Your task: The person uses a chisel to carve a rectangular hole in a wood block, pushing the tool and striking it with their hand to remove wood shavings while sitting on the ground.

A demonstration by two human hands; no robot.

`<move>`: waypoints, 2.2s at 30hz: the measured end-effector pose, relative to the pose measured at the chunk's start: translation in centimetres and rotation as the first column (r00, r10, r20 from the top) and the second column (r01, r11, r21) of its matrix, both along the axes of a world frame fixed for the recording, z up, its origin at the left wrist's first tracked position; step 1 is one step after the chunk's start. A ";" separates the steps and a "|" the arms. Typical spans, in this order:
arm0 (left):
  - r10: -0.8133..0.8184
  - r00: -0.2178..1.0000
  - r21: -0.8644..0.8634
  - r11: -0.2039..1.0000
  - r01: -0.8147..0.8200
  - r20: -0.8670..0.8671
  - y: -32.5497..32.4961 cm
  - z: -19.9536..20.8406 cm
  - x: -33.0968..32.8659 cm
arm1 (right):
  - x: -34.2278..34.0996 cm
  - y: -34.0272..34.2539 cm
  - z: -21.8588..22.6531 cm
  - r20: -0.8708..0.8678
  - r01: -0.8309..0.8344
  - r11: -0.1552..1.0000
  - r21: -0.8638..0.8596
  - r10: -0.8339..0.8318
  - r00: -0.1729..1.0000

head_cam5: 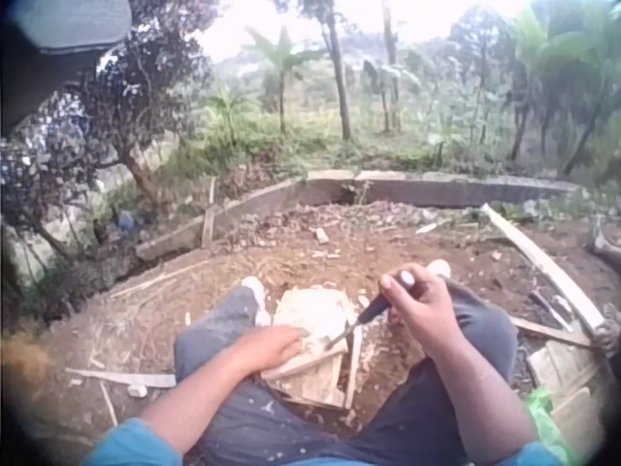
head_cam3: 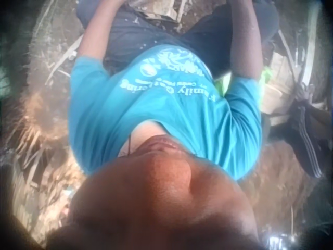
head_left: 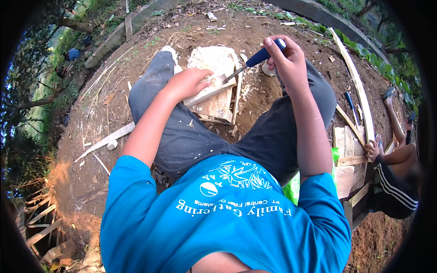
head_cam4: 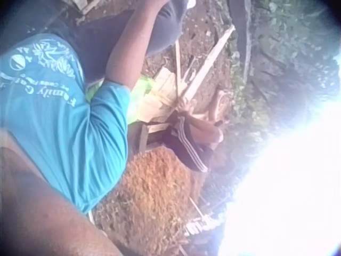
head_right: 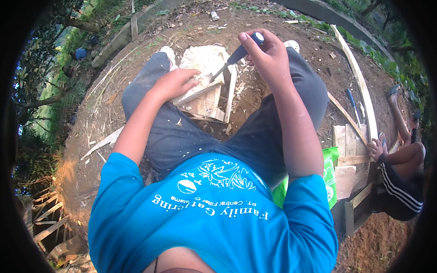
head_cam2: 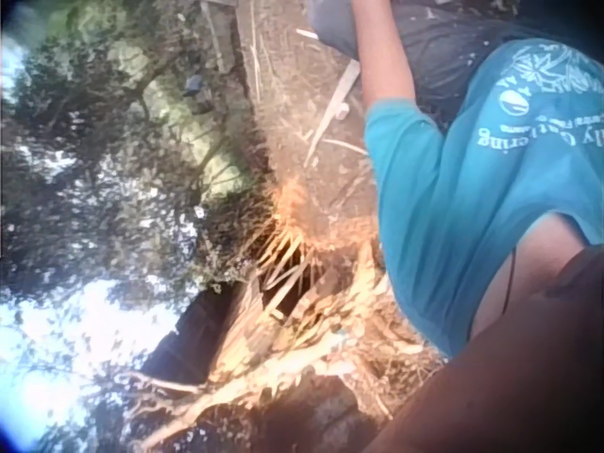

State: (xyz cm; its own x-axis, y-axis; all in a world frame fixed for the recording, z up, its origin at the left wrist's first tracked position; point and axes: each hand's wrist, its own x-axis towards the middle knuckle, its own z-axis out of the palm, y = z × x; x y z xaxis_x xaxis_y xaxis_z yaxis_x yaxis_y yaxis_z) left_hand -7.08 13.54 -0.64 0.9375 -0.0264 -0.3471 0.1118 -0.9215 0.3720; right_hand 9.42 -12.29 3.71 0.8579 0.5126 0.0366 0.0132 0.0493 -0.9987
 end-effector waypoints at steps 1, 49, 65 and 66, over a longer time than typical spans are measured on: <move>0.002 0.999 0.032 0.999 -0.001 -0.049 -0.1 0.2 0.5 | 0.0 -0.1 0.0 -0.010 -0.003 1.000 -0.011 0.003 1.000; 0.298 0.870 -0.118 0.955 -0.274 0.392 -4.4 -2.2 -4.6 | 2.2 -2.9 -0.1 -0.328 0.442 0.841 0.311 -0.341 0.881; 0.523 0.852 -0.220 0.836 -0.503 0.038 -4.6 -3.3 -5.5 | 1.4 0.8 -1.1 0.225 0.048 0.923 0.382 -0.143 0.964; 0.487 0.849 -0.195 0.870 -0.452 0.206 -5.2 -3.1 -5.1 | 0.7 1.6 -0.2 0.202 0.001 0.910 0.415 -0.094 0.975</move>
